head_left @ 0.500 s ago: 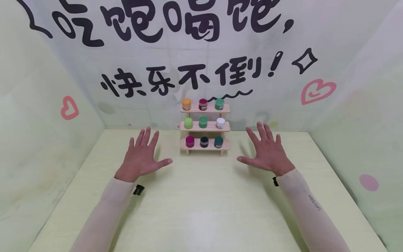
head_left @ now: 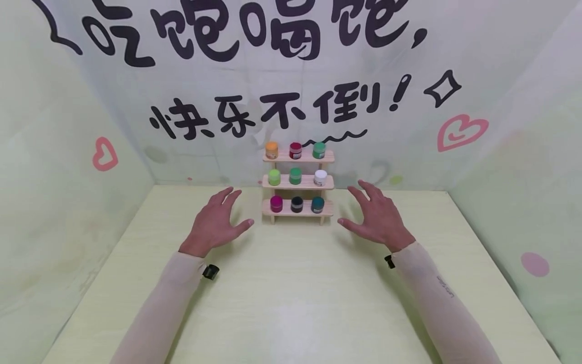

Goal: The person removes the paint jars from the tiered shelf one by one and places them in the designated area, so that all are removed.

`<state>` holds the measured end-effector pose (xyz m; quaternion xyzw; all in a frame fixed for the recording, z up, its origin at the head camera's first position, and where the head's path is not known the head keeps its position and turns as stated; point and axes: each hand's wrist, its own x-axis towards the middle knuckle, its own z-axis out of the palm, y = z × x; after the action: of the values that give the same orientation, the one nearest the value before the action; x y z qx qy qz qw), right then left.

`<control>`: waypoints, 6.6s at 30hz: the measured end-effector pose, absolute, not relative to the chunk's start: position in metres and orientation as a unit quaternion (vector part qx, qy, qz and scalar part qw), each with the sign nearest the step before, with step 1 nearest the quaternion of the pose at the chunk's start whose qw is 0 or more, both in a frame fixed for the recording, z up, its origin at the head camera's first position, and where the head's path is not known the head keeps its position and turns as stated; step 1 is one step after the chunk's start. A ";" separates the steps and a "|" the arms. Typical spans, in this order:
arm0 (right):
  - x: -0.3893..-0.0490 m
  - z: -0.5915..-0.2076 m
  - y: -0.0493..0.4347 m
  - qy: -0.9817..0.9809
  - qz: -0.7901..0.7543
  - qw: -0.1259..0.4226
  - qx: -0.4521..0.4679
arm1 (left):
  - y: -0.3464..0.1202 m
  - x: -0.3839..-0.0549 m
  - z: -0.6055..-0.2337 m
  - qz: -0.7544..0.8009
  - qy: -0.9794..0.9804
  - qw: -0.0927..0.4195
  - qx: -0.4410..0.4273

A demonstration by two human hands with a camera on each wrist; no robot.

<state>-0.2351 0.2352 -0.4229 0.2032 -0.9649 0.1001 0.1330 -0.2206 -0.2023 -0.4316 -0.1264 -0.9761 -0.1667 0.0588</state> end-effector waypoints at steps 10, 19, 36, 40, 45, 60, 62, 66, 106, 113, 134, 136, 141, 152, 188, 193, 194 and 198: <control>-0.241 -0.430 0.214 -0.949 0.167 0.151 0.222 | -0.194 -0.231 -0.445 -0.242 -0.960 0.058 -0.131; -0.245 -0.438 0.199 -0.951 0.195 0.113 0.214 | -0.186 -0.238 -0.455 -0.306 -0.942 0.043 -0.133; -0.260 -0.456 0.177 -0.921 0.284 0.110 0.243 | -0.168 -0.252 -0.467 -0.427 -0.897 -0.011 -0.115; -0.262 -0.455 0.173 -0.911 0.303 0.127 0.251 | -0.162 -0.254 -0.469 -0.452 -0.886 -0.019 -0.107; -0.264 -0.452 0.166 -0.903 0.324 0.112 0.259 | -0.156 -0.258 -0.474 -0.481 -0.872 -0.024 -0.085; -0.267 -0.453 0.160 -0.910 0.321 0.091 0.245 | -0.149 -0.261 -0.472 -0.532 -0.845 -0.031 -0.039; -0.267 -0.453 0.161 -0.910 0.322 0.092 0.246 | -0.149 -0.262 -0.472 -0.536 -0.843 -0.033 -0.036; -0.267 -0.452 0.160 -0.908 0.322 0.097 0.248 | -0.149 -0.264 -0.475 -0.545 -0.837 -0.036 -0.034; -0.267 -0.449 0.162 -0.905 0.340 0.079 0.242 | -0.155 -0.261 -0.463 -0.545 -0.837 -0.033 -0.014; -0.263 -0.453 0.169 -0.910 0.341 0.082 0.222 | -0.159 -0.268 -0.452 -0.551 -0.833 0.023 -0.029; -0.264 -0.458 0.169 -0.929 0.335 0.015 0.159 | -0.131 -0.328 -0.374 -0.583 -0.805 0.107 -0.014; -0.264 -0.457 0.169 -0.928 0.339 0.010 0.153 | -0.130 -0.332 -0.373 -0.581 -0.807 0.110 -0.016; -0.265 -0.456 0.168 -0.928 0.349 -0.003 0.131 | -0.128 -0.341 -0.376 -0.577 -0.810 0.106 -0.017; -0.264 -0.456 0.177 -0.922 0.374 -0.021 0.095 | -0.133 -0.339 -0.379 -0.603 -0.791 0.101 -0.038; -0.262 -0.462 0.177 -0.866 0.497 -0.053 0.022 | -0.213 -0.318 -0.464 -0.514 -0.856 -0.031 0.044; -0.262 -0.461 0.178 -0.863 0.502 -0.059 0.018 | -0.213 -0.315 -0.466 -0.501 -0.864 -0.030 0.038; -0.262 -0.461 0.179 -0.862 0.503 -0.060 0.016 | -0.214 -0.315 -0.467 -0.499 -0.865 -0.030 0.036; -0.263 -0.462 0.180 -0.861 0.505 -0.066 0.009 | -0.216 -0.314 -0.475 -0.490 -0.870 -0.029 0.034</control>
<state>-0.2626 0.1801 -0.4625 0.0095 -0.8607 0.5047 -0.0662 -0.3138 -0.2160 -0.4750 0.0337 -0.8705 -0.4901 -0.0293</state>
